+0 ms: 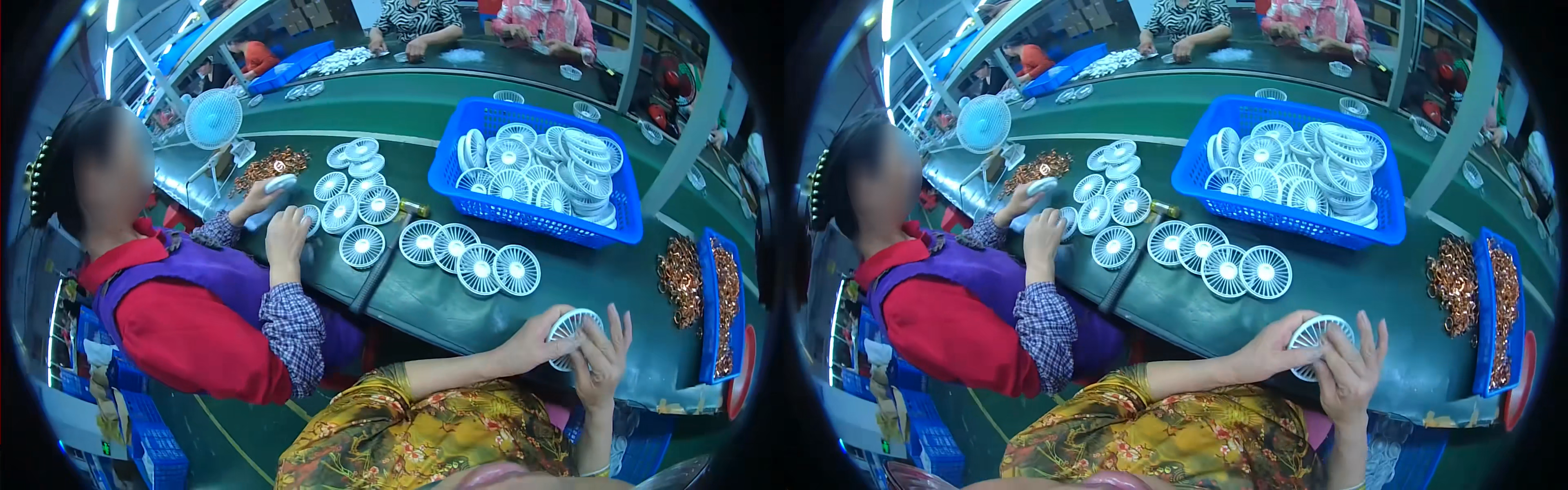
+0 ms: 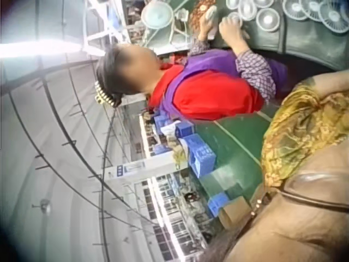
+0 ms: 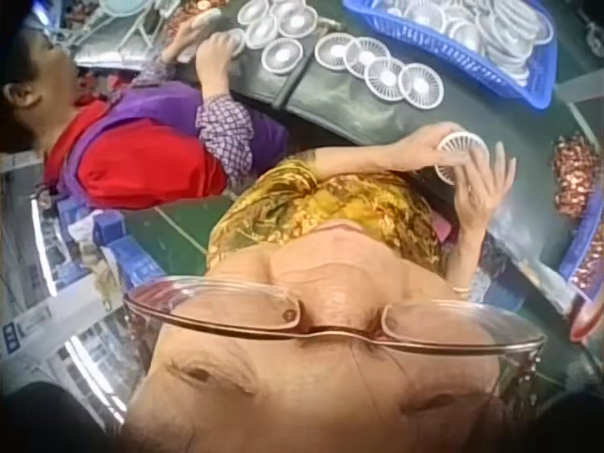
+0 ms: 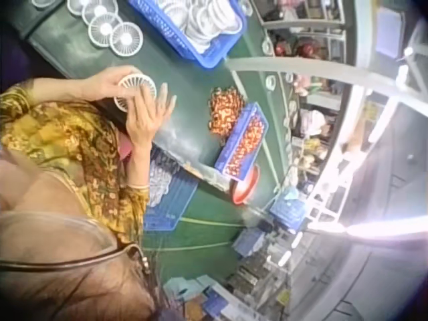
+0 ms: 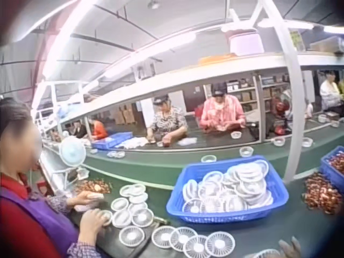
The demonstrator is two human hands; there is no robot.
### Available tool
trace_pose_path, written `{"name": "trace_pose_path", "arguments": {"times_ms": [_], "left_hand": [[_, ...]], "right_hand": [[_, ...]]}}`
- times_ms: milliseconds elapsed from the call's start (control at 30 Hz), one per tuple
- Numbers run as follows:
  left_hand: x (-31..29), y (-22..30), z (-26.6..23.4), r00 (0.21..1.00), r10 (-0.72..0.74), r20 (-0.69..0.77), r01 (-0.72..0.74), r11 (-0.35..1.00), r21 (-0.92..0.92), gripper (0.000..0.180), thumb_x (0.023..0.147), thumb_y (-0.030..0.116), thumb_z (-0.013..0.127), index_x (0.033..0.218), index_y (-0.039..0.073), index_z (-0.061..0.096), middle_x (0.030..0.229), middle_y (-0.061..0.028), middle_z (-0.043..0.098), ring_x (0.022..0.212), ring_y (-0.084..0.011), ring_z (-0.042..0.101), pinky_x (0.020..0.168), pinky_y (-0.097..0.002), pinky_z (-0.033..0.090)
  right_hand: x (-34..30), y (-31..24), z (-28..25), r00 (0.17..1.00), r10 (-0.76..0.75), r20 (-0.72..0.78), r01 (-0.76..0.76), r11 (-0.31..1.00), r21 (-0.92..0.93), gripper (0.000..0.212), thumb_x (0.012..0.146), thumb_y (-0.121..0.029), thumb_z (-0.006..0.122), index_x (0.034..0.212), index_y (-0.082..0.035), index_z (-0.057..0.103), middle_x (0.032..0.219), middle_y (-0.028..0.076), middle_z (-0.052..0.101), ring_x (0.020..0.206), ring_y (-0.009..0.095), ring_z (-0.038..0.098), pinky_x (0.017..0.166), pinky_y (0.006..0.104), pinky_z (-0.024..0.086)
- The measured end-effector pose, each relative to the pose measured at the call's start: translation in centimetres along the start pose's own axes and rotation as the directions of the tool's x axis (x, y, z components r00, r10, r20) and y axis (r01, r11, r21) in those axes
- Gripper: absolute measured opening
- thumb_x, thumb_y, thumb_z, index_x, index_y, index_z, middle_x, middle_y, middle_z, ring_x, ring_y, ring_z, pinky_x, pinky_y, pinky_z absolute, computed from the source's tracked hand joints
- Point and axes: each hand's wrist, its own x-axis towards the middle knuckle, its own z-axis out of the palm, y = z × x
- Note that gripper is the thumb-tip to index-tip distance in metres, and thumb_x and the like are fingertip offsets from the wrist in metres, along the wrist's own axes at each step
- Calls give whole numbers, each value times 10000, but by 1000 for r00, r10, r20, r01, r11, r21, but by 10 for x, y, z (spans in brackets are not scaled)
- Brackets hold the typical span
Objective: Manually assembling components into plastic fan guards and using a mallet to tap them into place on a factory production line.
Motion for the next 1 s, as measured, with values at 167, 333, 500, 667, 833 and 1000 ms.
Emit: {"name": "trace_pose_path", "arguments": {"times_ms": [167,333,500,667,833,1000], "left_hand": [[8,2,8,998,63,-24,-64,998,-12,421,926,157,616,1280,10,440,1076,-43,583,974,-85,554,831,-253,474],[4,8,6,970,241,5,-227,904,364,387,921,189,585,1237,13,447,1003,-177,641,878,-277,655,748,-369,506],[-1,-4,9,962,268,48,-259,848,463,404,910,178,589,1251,16,445,992,-212,639,874,-342,664,723,-393,512],[3,4,-1,970,240,26,-219,832,509,427,890,183,639,1254,41,467,998,-212,639,884,-351,674,698,-395,529],[15,9,-4,938,342,57,-280,652,705,419,855,84,661,1246,50,512,1070,-180,651,913,-337,673,756,-365,539],[36,-4,-10,894,413,176,-227,77,971,388,834,38,608,1215,86,559,1179,-140,615,1115,-330,568,986,-461,408]], "right_hand": [[-17,12,18,972,234,-35,-186,847,498,296,837,-51,621,1129,-19,660,1271,186,582,1274,376,460,1066,474,328],[-17,4,21,802,589,100,-379,371,848,593,879,-19,592,1413,47,342,1320,172,499,1141,204,534,984,324,413],[-36,10,21,740,630,235,-484,257,836,493,847,-14,645,1297,24,450,1135,88,566,1010,144,569,884,272,467],[-26,14,27,708,653,268,-542,260,799,385,795,16,637,1158,14,508,1063,68,579,971,148,582,826,281,497],[-3,32,13,805,540,247,-548,516,658,375,813,-72,704,1146,-1,547,1022,76,621,893,137,615,776,286,523],[-13,120,-6,752,646,-134,-644,762,58,416,846,-263,689,1170,-29,573,1057,146,633,785,219,643,720,322,523]]}}
